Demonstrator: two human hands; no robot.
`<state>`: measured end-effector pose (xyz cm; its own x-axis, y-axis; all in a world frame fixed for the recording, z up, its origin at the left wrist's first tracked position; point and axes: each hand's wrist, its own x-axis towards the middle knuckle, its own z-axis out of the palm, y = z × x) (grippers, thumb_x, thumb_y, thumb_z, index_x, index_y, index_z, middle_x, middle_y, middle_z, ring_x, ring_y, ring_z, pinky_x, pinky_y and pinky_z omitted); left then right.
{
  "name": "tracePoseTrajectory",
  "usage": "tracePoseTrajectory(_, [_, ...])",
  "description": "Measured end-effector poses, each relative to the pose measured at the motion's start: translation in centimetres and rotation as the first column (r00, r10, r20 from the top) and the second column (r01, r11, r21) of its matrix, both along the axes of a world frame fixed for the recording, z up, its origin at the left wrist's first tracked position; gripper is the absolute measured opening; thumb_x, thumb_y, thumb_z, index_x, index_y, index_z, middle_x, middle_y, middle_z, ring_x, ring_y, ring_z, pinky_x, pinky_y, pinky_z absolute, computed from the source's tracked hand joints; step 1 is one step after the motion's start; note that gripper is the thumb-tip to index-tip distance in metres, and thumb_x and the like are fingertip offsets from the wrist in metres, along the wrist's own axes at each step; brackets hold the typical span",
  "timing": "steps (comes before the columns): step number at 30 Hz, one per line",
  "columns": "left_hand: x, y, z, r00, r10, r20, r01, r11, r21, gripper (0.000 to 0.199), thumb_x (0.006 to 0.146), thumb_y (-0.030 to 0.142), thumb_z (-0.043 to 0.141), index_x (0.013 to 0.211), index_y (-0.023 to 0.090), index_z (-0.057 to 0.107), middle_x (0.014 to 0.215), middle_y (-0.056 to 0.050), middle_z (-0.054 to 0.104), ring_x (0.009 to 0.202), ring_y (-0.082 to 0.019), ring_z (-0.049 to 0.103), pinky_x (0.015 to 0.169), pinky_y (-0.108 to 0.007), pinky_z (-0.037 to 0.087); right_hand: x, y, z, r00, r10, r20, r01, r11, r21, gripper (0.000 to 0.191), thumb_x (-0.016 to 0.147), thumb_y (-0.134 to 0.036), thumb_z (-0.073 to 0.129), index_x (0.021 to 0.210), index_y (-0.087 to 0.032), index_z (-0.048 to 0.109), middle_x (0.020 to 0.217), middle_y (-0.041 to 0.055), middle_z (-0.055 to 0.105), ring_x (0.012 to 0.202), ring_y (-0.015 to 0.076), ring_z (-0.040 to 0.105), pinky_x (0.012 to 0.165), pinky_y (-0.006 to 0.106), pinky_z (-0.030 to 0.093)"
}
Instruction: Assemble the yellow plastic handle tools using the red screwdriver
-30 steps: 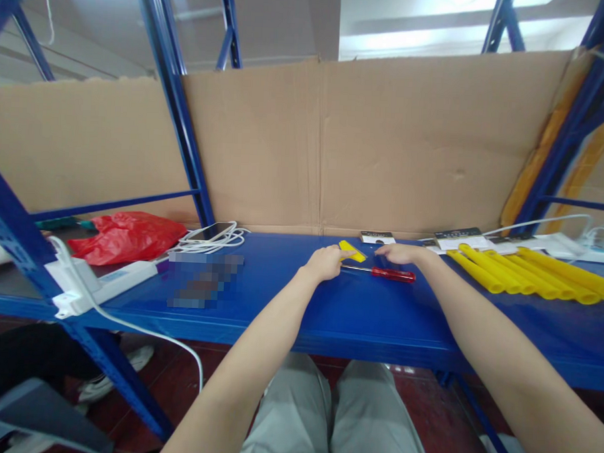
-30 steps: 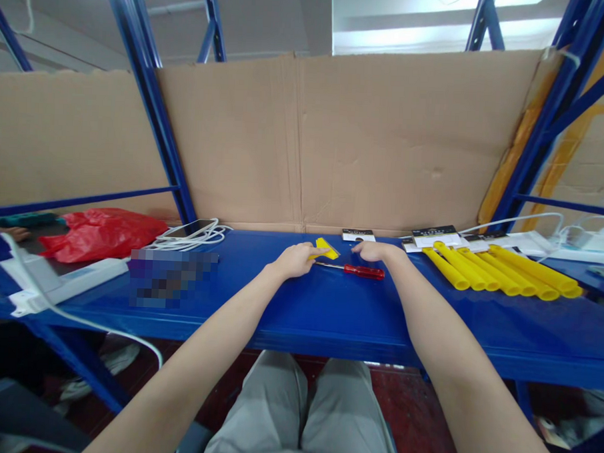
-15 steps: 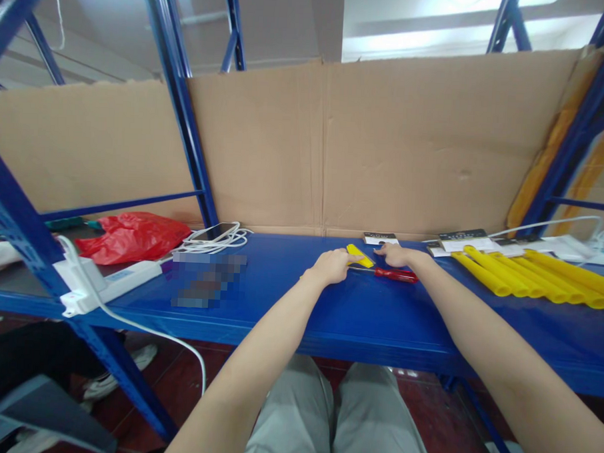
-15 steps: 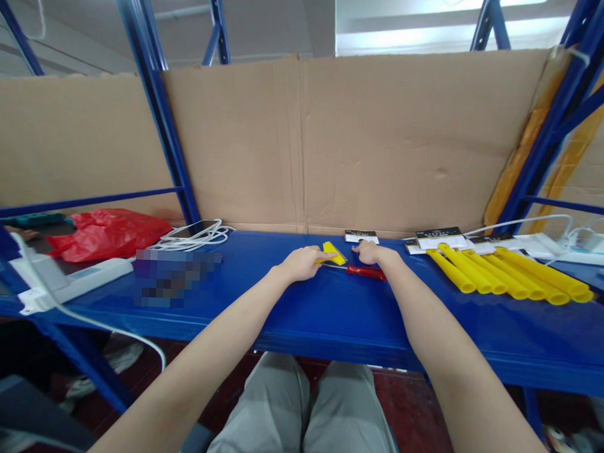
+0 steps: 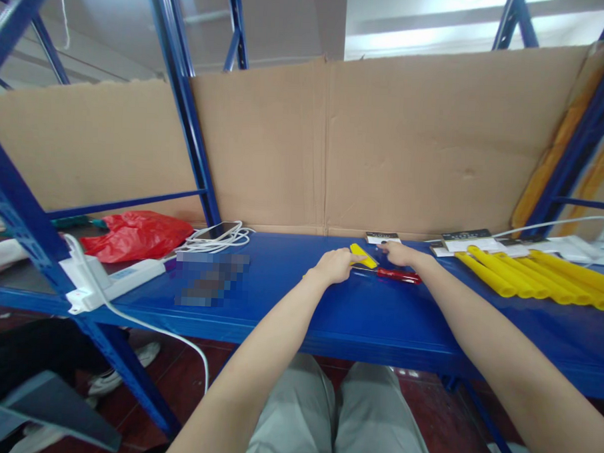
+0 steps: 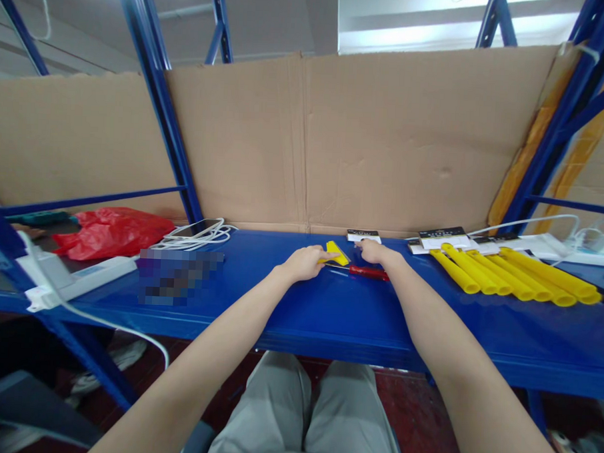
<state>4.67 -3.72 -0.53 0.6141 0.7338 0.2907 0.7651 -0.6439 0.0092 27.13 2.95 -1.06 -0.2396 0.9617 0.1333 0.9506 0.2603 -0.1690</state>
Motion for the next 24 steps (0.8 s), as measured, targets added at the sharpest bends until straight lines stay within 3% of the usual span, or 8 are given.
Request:
tracePoseTrajectory(4, [0.0, -0.1, 0.1, 1.0, 0.015, -0.003, -0.015, 1.0, -0.003, 0.049, 0.087, 0.015, 0.046, 0.131, 0.033, 0.054, 0.112, -0.008, 0.061, 0.102, -0.024, 0.061, 0.089, -0.034, 0.046, -0.2, -1.3, 1.3, 0.986, -0.007, -0.166, 0.009, 1.0, 0.009, 0.029, 0.077, -0.015, 0.049, 0.093, -0.014, 0.073, 0.102, 0.0095, 0.072, 0.096, 0.0217, 0.063, 0.086, 0.027, 0.045])
tracePoseTrajectory(8, [-0.1, -0.1, 0.3, 0.999, 0.036, -0.001, -0.036, 0.999, 0.02, 0.049, 0.087, 0.014, 0.043, 0.132, 0.034, 0.053, 0.108, -0.008, 0.06, 0.1, -0.023, 0.061, 0.086, -0.032, 0.047, -1.0, -2.7, 2.6, 0.934, 0.079, -0.347, -0.095, 0.995, -0.03, 0.023, 0.078, -0.028, 0.053, 0.072, -0.016, 0.072, 0.083, 0.0042, 0.073, 0.086, 0.0196, 0.062, 0.08, 0.026, 0.045])
tracePoseTrajectory(11, [-0.2, -0.2, 0.4, 0.998, 0.062, -0.006, -0.062, 0.998, 0.034, 0.049, 0.088, 0.015, 0.043, 0.132, 0.034, 0.052, 0.106, -0.008, 0.059, 0.097, -0.023, 0.062, 0.084, -0.033, 0.048, -1.9, -3.3, 3.0, 0.898, 0.117, -0.424, -0.161, 0.985, -0.069, 0.022, 0.074, -0.033, 0.058, 0.071, -0.016, 0.072, 0.08, 0.0033, 0.071, 0.081, 0.0184, 0.061, 0.075, 0.026, 0.045])
tracePoseTrajectory(16, [-0.2, -0.1, 0.5, 0.998, 0.067, 0.01, -0.068, 0.997, 0.036, 0.048, 0.088, 0.017, 0.045, 0.133, 0.032, 0.052, 0.108, -0.008, 0.058, 0.096, -0.023, 0.062, 0.084, -0.033, 0.048, -2.1, -3.7, 3.3, 0.863, 0.076, -0.499, -0.151, 0.982, -0.112, 0.019, 0.07, -0.032, 0.061, 0.075, -0.016, 0.072, 0.08, 0.0036, 0.069, 0.077, 0.0158, 0.058, 0.068, 0.024, 0.044])
tracePoseTrajectory(18, [-0.3, -0.1, 0.5, 0.998, 0.063, 0.012, -0.063, 0.997, 0.039, 0.049, 0.087, 0.016, 0.045, 0.133, 0.033, 0.051, 0.109, -0.008, 0.058, 0.096, -0.023, 0.062, 0.084, -0.033, 0.048, -1.0, -3.6, 3.5, 0.853, 0.02, -0.521, -0.086, 0.991, -0.102, 0.021, 0.071, -0.032, 0.062, 0.079, -0.016, 0.072, 0.083, 0.0049, 0.07, 0.078, 0.0157, 0.058, 0.065, 0.023, 0.043])
tracePoseTrajectory(20, [-0.3, -0.1, 0.4, 0.998, 0.061, 0.013, -0.061, 0.997, 0.04, 0.05, 0.087, 0.015, 0.045, 0.133, 0.033, 0.051, 0.109, -0.008, 0.058, 0.096, -0.023, 0.062, 0.084, -0.034, 0.048, 0.6, -3.4, 3.7, 0.856, -0.086, -0.51, 0.058, 0.996, -0.069, 0.021, 0.073, -0.032, 0.061, 0.08, -0.016, 0.072, 0.084, 0.0063, 0.07, 0.077, 0.0162, 0.058, 0.062, 0.022, 0.043])
tracePoseTrajectory(24, [-0.3, 0.0, 0.3, 0.998, 0.053, 0.018, -0.053, 0.998, 0.042, 0.049, 0.088, 0.015, 0.045, 0.133, 0.031, 0.052, 0.11, -0.009, 0.058, 0.096, -0.023, 0.062, 0.084, -0.035, 0.048, 4.3, -2.5, 3.4, 0.881, -0.337, -0.333, 0.356, 0.934, -0.005, 0.018, 0.075, -0.024, 0.058, 0.073, -0.012, 0.071, 0.072, 0.0097, 0.067, 0.068, 0.0188, 0.06, 0.057, 0.025, 0.042])
